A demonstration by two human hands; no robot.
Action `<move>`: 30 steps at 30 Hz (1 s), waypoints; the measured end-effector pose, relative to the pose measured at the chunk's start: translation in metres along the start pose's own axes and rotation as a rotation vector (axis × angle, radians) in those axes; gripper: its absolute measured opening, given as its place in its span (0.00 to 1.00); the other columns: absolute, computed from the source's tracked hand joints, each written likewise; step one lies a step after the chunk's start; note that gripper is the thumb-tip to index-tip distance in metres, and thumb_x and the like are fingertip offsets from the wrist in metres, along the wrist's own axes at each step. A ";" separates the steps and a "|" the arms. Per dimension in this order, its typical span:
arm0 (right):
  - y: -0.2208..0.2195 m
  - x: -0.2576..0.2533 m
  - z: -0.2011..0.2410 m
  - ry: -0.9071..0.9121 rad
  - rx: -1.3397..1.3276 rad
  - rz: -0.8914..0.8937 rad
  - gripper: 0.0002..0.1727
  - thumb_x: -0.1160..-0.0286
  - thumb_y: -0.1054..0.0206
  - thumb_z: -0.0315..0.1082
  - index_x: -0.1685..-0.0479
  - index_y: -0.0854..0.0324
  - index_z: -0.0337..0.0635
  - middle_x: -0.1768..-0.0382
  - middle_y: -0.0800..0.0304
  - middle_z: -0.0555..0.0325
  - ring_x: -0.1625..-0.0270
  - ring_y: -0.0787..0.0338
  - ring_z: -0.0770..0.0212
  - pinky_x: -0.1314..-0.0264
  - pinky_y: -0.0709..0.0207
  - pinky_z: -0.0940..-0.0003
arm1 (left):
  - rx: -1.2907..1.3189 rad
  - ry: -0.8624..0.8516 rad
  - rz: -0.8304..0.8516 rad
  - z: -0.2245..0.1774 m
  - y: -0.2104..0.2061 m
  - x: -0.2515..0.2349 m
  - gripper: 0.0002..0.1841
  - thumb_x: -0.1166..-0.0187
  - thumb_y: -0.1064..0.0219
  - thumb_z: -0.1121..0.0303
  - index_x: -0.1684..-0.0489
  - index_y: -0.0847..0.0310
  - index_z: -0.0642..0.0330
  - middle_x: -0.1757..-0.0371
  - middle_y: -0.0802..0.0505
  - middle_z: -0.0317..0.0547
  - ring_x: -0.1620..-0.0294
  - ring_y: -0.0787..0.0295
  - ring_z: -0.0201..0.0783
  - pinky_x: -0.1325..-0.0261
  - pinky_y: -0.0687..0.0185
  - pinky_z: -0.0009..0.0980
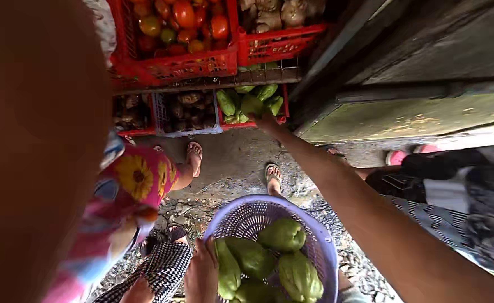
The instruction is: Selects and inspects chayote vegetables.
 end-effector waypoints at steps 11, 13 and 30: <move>0.014 0.088 0.068 0.524 -0.066 0.174 0.32 0.19 0.32 0.34 0.18 0.32 0.31 0.23 0.23 0.38 0.25 0.17 0.50 0.23 0.21 0.55 | -0.088 -0.076 -0.180 -0.027 0.043 -0.008 0.30 0.06 0.54 0.48 0.45 0.18 0.71 0.74 0.10 0.66 0.70 0.07 0.68 0.70 0.16 0.62; 0.045 0.228 0.072 0.673 0.019 0.136 0.18 0.24 0.29 0.44 0.45 0.13 0.40 0.50 0.08 0.51 0.46 0.09 0.58 0.42 0.13 0.56 | -0.089 -0.102 -0.183 -0.047 0.061 -0.007 0.30 0.07 0.53 0.47 0.48 0.17 0.70 0.73 0.09 0.65 0.69 0.07 0.68 0.69 0.16 0.63; 0.106 0.389 0.012 0.304 -0.025 0.587 0.46 0.61 0.12 0.61 0.33 0.14 0.48 0.47 0.05 0.54 0.45 0.07 0.57 0.40 0.13 0.48 | -0.005 -0.428 -0.310 -0.115 0.077 -0.006 0.31 0.10 0.48 0.45 0.59 0.13 0.70 0.79 0.11 0.61 0.74 0.08 0.66 0.71 0.17 0.63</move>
Point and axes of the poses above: each hand's wrist, its own x-axis away from the middle knuckle, its own y-axis out of the back of the hand, z = x × y, the point moved 6 cm from there along -x, towards the middle knuckle
